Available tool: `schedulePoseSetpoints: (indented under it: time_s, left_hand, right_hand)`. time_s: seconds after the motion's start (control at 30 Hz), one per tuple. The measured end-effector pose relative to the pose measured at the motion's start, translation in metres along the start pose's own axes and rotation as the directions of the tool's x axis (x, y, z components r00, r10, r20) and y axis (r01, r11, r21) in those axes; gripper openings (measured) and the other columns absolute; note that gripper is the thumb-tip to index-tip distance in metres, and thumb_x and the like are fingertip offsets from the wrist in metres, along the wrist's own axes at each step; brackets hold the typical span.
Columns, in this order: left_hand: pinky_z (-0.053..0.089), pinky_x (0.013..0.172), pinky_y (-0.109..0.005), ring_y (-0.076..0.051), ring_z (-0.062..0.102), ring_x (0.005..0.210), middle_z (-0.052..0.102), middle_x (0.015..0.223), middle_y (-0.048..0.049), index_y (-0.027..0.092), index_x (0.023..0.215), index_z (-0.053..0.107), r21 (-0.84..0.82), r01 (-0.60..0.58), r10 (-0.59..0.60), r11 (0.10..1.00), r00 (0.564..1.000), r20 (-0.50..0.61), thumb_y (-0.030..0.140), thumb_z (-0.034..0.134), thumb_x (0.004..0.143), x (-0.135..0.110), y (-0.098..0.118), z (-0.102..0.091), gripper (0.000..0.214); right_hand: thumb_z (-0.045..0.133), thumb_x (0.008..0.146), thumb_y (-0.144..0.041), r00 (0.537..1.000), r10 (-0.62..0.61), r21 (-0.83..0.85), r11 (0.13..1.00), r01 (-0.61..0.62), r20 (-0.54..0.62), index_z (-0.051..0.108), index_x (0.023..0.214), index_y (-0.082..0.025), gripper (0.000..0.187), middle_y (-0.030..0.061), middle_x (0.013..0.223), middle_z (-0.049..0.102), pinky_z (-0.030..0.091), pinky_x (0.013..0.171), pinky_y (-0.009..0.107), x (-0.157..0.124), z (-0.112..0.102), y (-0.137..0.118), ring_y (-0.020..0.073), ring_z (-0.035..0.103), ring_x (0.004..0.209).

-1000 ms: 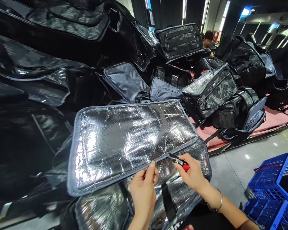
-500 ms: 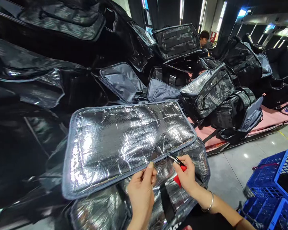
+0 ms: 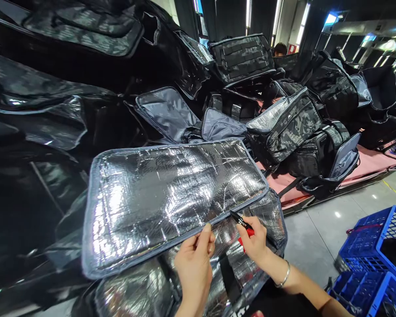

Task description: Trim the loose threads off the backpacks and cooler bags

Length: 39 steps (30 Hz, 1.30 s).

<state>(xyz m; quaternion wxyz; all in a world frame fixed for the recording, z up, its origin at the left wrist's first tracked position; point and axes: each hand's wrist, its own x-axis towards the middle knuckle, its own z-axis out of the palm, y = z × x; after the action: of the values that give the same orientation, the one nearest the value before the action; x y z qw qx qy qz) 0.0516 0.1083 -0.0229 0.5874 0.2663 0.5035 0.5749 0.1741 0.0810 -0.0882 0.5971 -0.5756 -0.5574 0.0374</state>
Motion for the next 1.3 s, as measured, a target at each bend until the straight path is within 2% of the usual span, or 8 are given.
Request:
schedulePoseSetpoints:
  time_s: [0.07,0.17,0.3,0.5,0.6,1.1,1.3]
  left_hand:
    - [0.025,0.042,-0.018,-0.004,0.034,0.044,0.050,0.051,0.0047,0.013,0.058,0.054,-0.003,0.001,-0.001,1.000,1.000,-0.008,0.036,0.077,0.058,0.000,0.000,0.000,0.033]
    - [0.024,0.042,-0.018,-0.004,0.034,0.044,0.050,0.051,0.0047,0.013,0.059,0.054,-0.005,0.003,-0.003,1.000,1.000,-0.017,0.037,0.077,0.058,0.001,0.000,0.000,0.033]
    - [0.024,0.041,-0.018,-0.004,0.034,0.044,0.050,0.052,0.0045,0.013,0.060,0.054,0.002,-0.001,0.001,1.000,1.000,0.001,0.038,0.077,0.058,-0.001,0.001,0.000,0.034]
    - [0.025,0.042,-0.017,-0.004,0.034,0.044,0.050,0.053,0.0047,0.013,0.061,0.055,-0.002,0.005,-0.005,1.000,1.000,0.012,0.039,0.077,0.058,-0.002,0.001,-0.001,0.035]
    - [0.025,0.042,-0.018,-0.004,0.034,0.044,0.051,0.053,0.0042,0.013,0.062,0.055,-0.001,0.011,-0.011,1.000,1.000,0.010,0.039,0.077,0.057,-0.002,0.000,-0.002,0.034]
    - [0.025,0.041,-0.018,-0.004,0.034,0.043,0.050,0.052,0.0040,0.013,0.061,0.054,0.027,-0.026,0.025,0.999,0.999,0.022,0.042,0.076,0.058,0.000,-0.003,-0.004,0.036]
    - [0.025,0.041,-0.018,-0.004,0.033,0.043,0.050,0.052,0.0040,0.013,0.062,0.054,0.002,-0.005,0.005,1.000,1.000,0.016,0.042,0.076,0.057,-0.001,-0.003,-0.004,0.037]
  right_hand:
    - [0.052,0.087,-0.025,0.999,-0.039,-0.042,0.998,0.038,-0.007,0.056,0.095,-0.017,0.012,0.0040,0.075,0.065,0.048,0.062,0.025,0.002,-0.001,-0.001,0.0151,0.062,0.066]
    - [0.051,0.088,-0.027,1.000,-0.009,-0.041,0.999,0.010,0.023,0.057,0.092,-0.017,0.012,0.0033,0.072,0.064,0.048,0.060,0.024,0.005,-0.005,-0.005,0.0145,0.062,0.063]
    - [0.051,0.087,-0.031,0.988,0.034,-0.010,0.999,-0.033,0.149,0.056,0.092,-0.018,0.015,0.0020,0.072,0.063,0.046,0.059,0.023,0.011,-0.012,-0.013,0.0135,0.060,0.062]
    - [0.051,0.086,-0.034,0.948,0.008,-0.015,1.000,-0.003,0.320,0.056,0.092,-0.018,0.018,0.0020,0.076,0.063,0.045,0.061,0.023,0.024,-0.021,-0.027,0.0136,0.059,0.065]
    - [0.050,0.087,-0.034,0.930,0.000,-0.025,1.000,0.010,0.367,0.057,0.093,-0.018,0.018,0.0022,0.077,0.063,0.044,0.062,0.023,0.028,-0.023,-0.031,0.0139,0.059,0.067]
    - [0.044,0.090,-0.034,0.915,-0.106,-0.056,0.989,0.138,0.389,0.056,0.098,-0.019,0.021,0.0055,0.082,0.066,0.047,0.063,0.027,0.027,-0.013,-0.029,0.0172,0.061,0.072]
    - [0.048,0.089,-0.034,0.933,-0.070,-0.001,0.997,0.075,0.354,0.059,0.092,-0.019,0.019,0.0034,0.077,0.066,0.046,0.060,0.025,0.027,-0.011,-0.030,0.0149,0.060,0.066]
